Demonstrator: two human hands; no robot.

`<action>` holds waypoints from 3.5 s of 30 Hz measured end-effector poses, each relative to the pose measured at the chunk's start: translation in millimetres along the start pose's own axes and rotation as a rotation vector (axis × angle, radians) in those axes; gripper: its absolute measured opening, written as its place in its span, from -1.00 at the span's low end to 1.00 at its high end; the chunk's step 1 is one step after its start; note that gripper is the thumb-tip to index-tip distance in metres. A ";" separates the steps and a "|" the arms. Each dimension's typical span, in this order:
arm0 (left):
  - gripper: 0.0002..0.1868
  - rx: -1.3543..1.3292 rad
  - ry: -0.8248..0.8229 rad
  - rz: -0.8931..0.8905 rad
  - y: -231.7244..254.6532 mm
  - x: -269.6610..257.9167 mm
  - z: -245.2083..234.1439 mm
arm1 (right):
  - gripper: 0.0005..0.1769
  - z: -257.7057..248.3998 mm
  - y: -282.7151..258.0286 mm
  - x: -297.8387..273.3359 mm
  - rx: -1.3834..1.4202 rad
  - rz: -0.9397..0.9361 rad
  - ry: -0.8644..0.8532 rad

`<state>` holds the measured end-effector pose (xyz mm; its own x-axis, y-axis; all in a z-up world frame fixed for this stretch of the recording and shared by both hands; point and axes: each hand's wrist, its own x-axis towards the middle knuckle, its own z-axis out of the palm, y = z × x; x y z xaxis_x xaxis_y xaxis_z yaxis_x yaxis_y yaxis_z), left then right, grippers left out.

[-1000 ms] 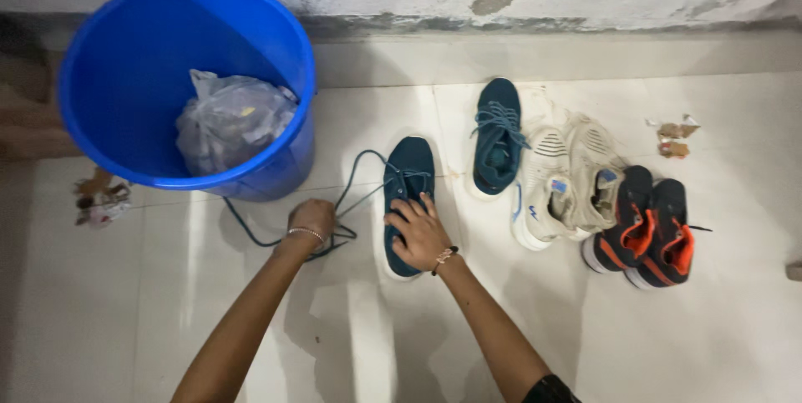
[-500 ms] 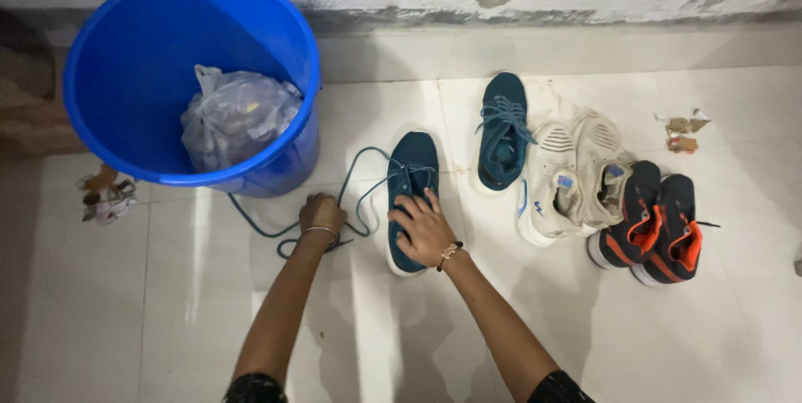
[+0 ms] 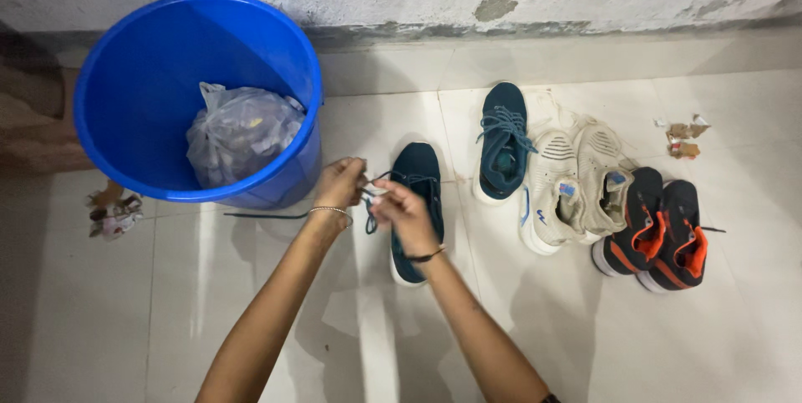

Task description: The person threads a blue shoelace through the eyelets of a teal shoe and ties it. They then repeat the process on the second teal shoe, lacing and tying it as well.

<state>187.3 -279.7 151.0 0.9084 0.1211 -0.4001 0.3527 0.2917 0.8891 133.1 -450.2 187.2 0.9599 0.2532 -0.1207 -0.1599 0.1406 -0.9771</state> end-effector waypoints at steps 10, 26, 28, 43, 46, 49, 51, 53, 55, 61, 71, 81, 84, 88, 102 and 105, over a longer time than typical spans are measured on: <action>-0.79 1.108 0.159 0.284 -9.1 -31.2 -35.6 | -0.81 -202.3 14.9 -11.5 -0.582 -0.182 -0.001; -0.72 0.737 -0.421 0.279 14.0 -46.2 91.3 | -0.94 -103.4 -68.5 11.6 -0.846 -0.319 0.059; -0.75 0.569 -0.431 0.334 14.9 -40.4 95.2 | -0.92 -99.5 -76.1 18.2 -0.808 -0.381 0.035; -0.88 0.869 -0.058 0.574 -51.7 1.2 80.8 | -0.50 -99.1 30.8 34.3 -1.220 -0.274 0.318; -0.89 0.967 0.035 0.549 -67.6 3.4 91.8 | -0.78 -108.0 68.6 36.4 -1.108 -0.223 0.474; -0.90 0.951 0.110 0.433 -76.0 -2.9 103.6 | -0.74 -129.5 92.4 36.9 -0.833 -0.052 0.455; -0.91 0.937 0.145 0.405 -74.4 -7.3 111.7 | -0.73 -142.2 100.2 38.9 -0.717 -0.028 0.426; -0.92 0.943 0.179 0.449 -71.1 -11.0 118.5 | -0.74 -151.5 103.8 42.8 -0.622 0.023 0.411; -0.91 1.012 0.169 0.453 -69.8 -13.0 124.4 | -0.77 -157.1 107.0 43.8 -0.548 0.108 0.410; -0.94 1.222 0.187 0.620 -75.9 -10.0 135.5 | -0.74 -164.3 106.8 41.3 -0.567 0.012 0.377; -0.93 1.169 0.125 0.777 -87.5 -2.7 119.7 | -0.70 -140.8 95.6 39.6 -0.624 -0.086 0.358; -0.88 1.051 0.280 0.771 -90.9 -8.5 125.5 | -0.66 -139.3 87.6 33.5 -0.654 -0.096 0.352; -0.89 1.060 0.253 0.798 -89.4 -6.3 124.6 | -0.67 -139.8 91.8 34.4 -0.649 -0.160 0.344; -0.90 1.123 0.201 0.808 -92.9 -8.3 122.9 | -0.74 -149.1 97.2 39.6 -0.397 0.061 0.336; -0.22 1.163 0.220 0.446 -49.6 -40.3 124.2 | -0.84 -192.5 139.6 76.3 -1.100 -0.415 0.539; 0.05 1.167 0.278 0.452 -51.8 -75.1 107.0 | -0.84 -222.6 120.9 80.5 -1.053 -0.387 0.669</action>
<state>124.8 -405.5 158.7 0.9711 0.2253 0.0792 0.1417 -0.8106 0.5682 242.3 -625.9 20.4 0.8794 -0.1993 0.4323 0.1146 -0.7927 -0.5987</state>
